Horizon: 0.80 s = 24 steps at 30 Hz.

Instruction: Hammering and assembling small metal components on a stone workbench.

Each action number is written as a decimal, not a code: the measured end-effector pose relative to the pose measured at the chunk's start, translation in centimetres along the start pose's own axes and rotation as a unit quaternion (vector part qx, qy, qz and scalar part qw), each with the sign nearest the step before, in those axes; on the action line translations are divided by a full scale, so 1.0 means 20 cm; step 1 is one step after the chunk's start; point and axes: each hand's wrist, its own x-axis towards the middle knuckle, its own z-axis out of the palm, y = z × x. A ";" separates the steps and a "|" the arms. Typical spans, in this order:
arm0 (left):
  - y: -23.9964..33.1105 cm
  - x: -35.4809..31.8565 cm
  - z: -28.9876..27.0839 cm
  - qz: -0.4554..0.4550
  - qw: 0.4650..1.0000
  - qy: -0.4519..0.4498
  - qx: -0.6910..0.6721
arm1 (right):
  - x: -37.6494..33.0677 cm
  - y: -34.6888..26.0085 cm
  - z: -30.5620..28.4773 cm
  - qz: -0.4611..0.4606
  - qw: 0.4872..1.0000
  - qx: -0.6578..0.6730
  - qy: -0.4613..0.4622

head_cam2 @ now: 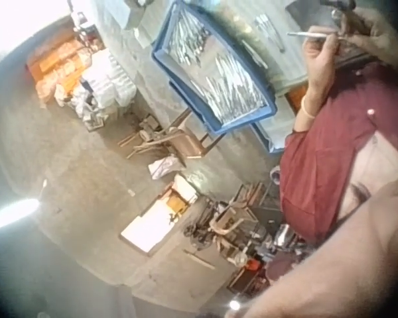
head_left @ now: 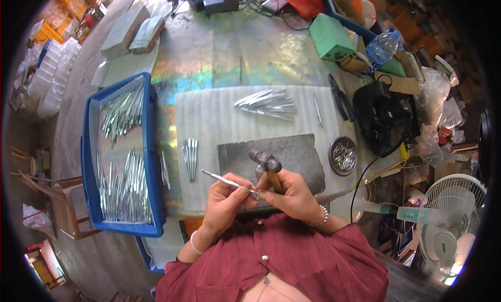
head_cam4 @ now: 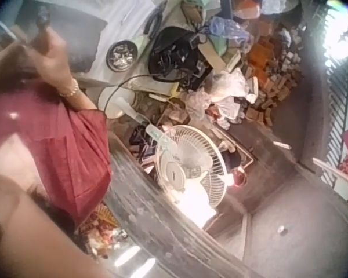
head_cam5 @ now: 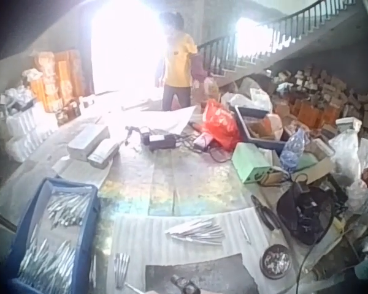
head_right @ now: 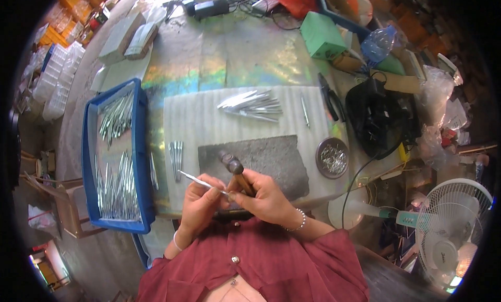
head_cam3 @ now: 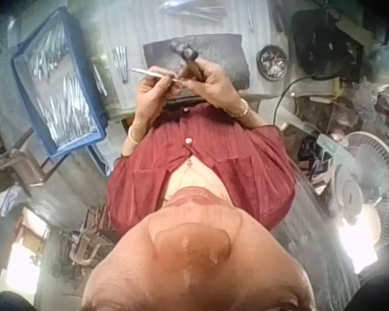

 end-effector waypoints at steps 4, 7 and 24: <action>-0.01 0.01 0.00 -0.030 0.991 -0.015 -0.127 | 0.02 -0.01 0.01 0.002 1.000 0.027 -0.007; 0.00 0.01 0.00 -0.046 0.983 -0.023 -0.177 | 0.01 -0.04 -0.01 0.036 0.998 0.054 -0.012; 0.07 -0.01 -0.07 0.011 0.993 0.045 -0.110 | -0.06 0.08 -0.21 -0.024 0.915 -0.363 0.173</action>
